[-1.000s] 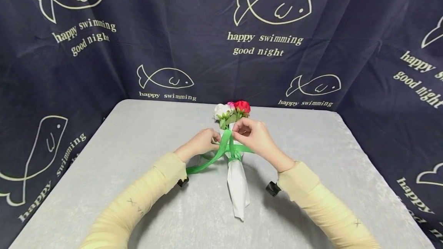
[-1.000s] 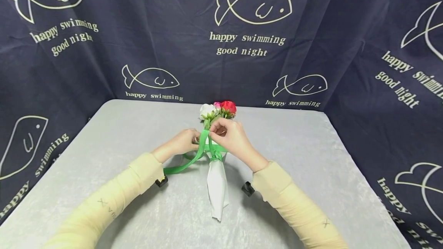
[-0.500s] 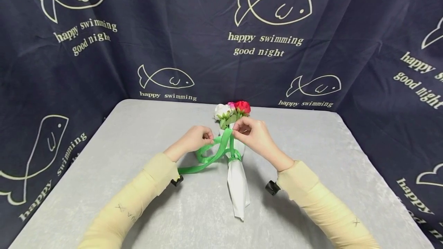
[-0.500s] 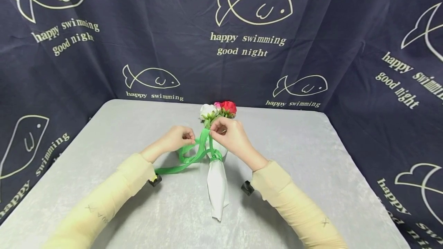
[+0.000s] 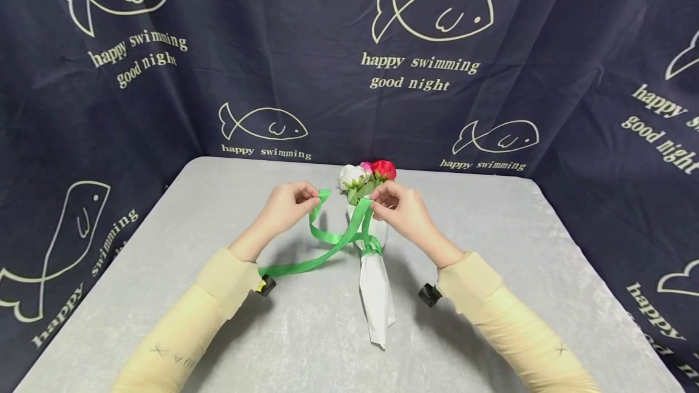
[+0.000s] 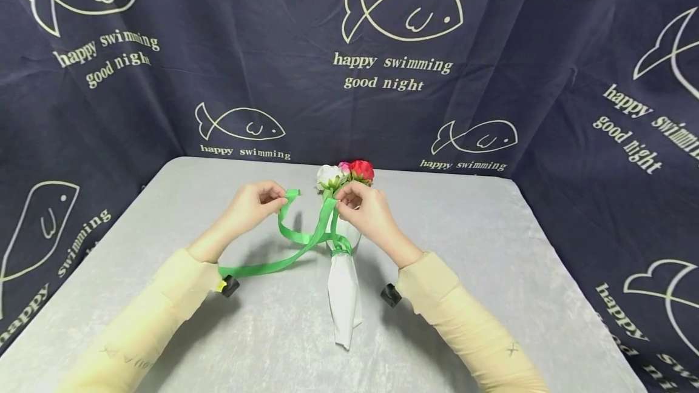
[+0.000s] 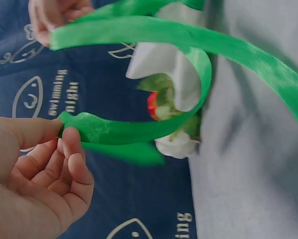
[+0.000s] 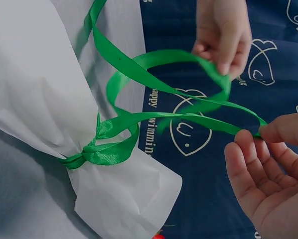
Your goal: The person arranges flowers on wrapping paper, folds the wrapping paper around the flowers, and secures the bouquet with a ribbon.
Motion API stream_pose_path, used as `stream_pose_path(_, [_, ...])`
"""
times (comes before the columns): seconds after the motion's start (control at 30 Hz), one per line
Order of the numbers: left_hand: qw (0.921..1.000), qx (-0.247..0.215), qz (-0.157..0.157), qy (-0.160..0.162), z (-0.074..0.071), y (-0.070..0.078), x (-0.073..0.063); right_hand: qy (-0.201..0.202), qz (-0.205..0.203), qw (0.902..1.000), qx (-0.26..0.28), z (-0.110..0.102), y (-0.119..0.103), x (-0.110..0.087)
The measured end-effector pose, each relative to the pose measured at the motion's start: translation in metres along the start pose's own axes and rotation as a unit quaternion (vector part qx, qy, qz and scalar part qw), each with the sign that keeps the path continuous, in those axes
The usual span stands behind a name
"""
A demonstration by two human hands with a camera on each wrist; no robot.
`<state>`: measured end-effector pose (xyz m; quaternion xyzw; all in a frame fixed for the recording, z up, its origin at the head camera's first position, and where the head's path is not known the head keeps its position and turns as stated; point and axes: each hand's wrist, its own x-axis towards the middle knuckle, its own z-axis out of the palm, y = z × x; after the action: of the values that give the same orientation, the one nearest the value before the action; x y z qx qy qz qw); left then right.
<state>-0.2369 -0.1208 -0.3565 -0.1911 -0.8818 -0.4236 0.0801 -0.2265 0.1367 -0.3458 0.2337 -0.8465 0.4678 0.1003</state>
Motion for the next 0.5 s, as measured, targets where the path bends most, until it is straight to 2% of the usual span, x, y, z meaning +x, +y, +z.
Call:
stream_pose_path(0.1, [0.9997,-0.014,0.01,0.019,-0.006,0.008,-0.006,-0.001,0.006,1.0,0.007,0.0,0.0,0.001])
stream_pose_path(0.23, [0.9988,-0.031,0.027,0.027,-0.009,0.022,-0.014,-0.008,0.015,0.9998,0.013,-0.001,0.002,0.002])
stream_pose_path(0.4, [0.9966,-0.056,0.057,0.018,-0.005,0.04,-0.025,-0.035,0.054,0.9967,0.049,-0.003,0.004,0.007])
stream_pose_path(0.5, [0.9949,-0.068,0.074,-0.003,0.002,0.051,-0.032,-0.056,0.088,0.991,0.084,-0.004,0.004,0.009])
